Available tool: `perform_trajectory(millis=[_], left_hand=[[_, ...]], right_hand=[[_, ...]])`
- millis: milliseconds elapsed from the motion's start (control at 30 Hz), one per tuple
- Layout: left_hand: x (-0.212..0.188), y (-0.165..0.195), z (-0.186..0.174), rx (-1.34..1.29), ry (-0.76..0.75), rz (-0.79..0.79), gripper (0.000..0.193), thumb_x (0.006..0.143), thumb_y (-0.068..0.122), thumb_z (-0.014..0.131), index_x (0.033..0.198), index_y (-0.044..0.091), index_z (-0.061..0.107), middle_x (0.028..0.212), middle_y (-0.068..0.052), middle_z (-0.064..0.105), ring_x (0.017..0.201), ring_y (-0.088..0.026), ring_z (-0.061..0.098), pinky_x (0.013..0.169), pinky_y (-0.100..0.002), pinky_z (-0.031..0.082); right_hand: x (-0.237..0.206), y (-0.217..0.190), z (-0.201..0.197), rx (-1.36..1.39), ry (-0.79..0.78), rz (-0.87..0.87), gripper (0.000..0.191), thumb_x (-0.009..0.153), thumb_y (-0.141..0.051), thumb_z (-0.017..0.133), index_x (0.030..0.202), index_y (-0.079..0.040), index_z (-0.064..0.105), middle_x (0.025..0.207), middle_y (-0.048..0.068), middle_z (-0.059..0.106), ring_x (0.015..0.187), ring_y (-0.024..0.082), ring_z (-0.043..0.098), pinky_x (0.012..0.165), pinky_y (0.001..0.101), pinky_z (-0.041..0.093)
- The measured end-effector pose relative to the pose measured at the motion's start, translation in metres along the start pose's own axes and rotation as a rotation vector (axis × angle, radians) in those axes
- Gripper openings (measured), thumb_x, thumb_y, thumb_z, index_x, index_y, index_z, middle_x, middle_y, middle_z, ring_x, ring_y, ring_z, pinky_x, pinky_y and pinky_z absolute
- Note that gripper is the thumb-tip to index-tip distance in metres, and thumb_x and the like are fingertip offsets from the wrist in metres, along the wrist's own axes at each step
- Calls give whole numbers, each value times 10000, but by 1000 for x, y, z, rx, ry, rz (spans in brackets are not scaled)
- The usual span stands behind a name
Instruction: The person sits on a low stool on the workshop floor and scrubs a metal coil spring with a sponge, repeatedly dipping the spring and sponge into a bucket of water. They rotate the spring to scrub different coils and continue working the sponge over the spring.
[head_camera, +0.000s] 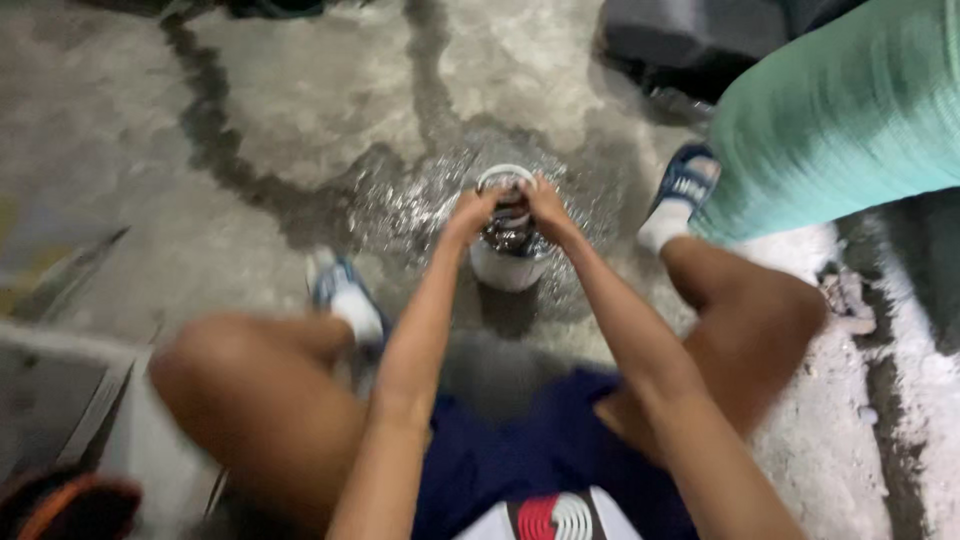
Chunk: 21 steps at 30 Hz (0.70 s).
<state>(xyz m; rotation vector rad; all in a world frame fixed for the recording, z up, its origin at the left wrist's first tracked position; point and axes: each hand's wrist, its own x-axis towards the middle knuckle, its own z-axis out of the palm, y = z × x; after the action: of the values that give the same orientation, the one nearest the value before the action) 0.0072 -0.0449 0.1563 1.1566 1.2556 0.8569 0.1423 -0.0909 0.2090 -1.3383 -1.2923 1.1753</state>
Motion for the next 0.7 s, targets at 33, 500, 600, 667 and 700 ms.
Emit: perform_trajectory(millis=[33, 500, 600, 667, 700], left_hand=[[10, 0, 10, 166, 161, 71, 557, 953, 463, 731, 1306, 33, 695, 1198, -183, 734, 1089, -287, 699, 882, -397, 537], [95, -95, -15, -18, -180, 320, 594, 903, 453, 788, 1365, 104, 653, 1475, -118, 608, 1345, -248, 576, 1114, -388, 458], [70, -126, 25, -196, 176, 411, 600, 929, 440, 662, 1357, 20, 644, 1424, -177, 617, 1364, -326, 540, 1165, -478, 398], [61, -136, 48, -397, 272, 318, 551, 923, 440, 646, 1277, 18, 644, 1291, -197, 680, 1234, -360, 626, 1110, -504, 445], [53, -139, 50, -136, 383, 464, 516, 994, 406, 620, 1313, 2, 645, 1334, -206, 679, 1285, -374, 630, 1152, -524, 445]], right_hand=[[9, -1, -7, -60, -30, 10, 427, 1071, -399, 546, 1247, -15, 612, 1089, 165, 623, 918, 192, 578, 747, 327, 489], [186, 157, -73, -4, -917, 501, 641, 1057, -532, 350, 1332, -34, 645, 1348, 190, 660, 1233, 288, 626, 1053, 430, 496], [185, 227, -76, -111, -1078, 49, 522, 1024, -421, 460, 1350, -58, 646, 1381, 151, 667, 1291, 267, 614, 1115, 419, 450], [186, 271, -78, -147, -1046, -211, 465, 1002, -347, 534, 1362, -74, 646, 1403, 125, 672, 1329, 254, 607, 1157, 412, 419], [188, 291, -76, -151, -1036, -235, 447, 991, -309, 570, 1369, -82, 646, 1414, 112, 675, 1349, 247, 603, 1178, 408, 404]])
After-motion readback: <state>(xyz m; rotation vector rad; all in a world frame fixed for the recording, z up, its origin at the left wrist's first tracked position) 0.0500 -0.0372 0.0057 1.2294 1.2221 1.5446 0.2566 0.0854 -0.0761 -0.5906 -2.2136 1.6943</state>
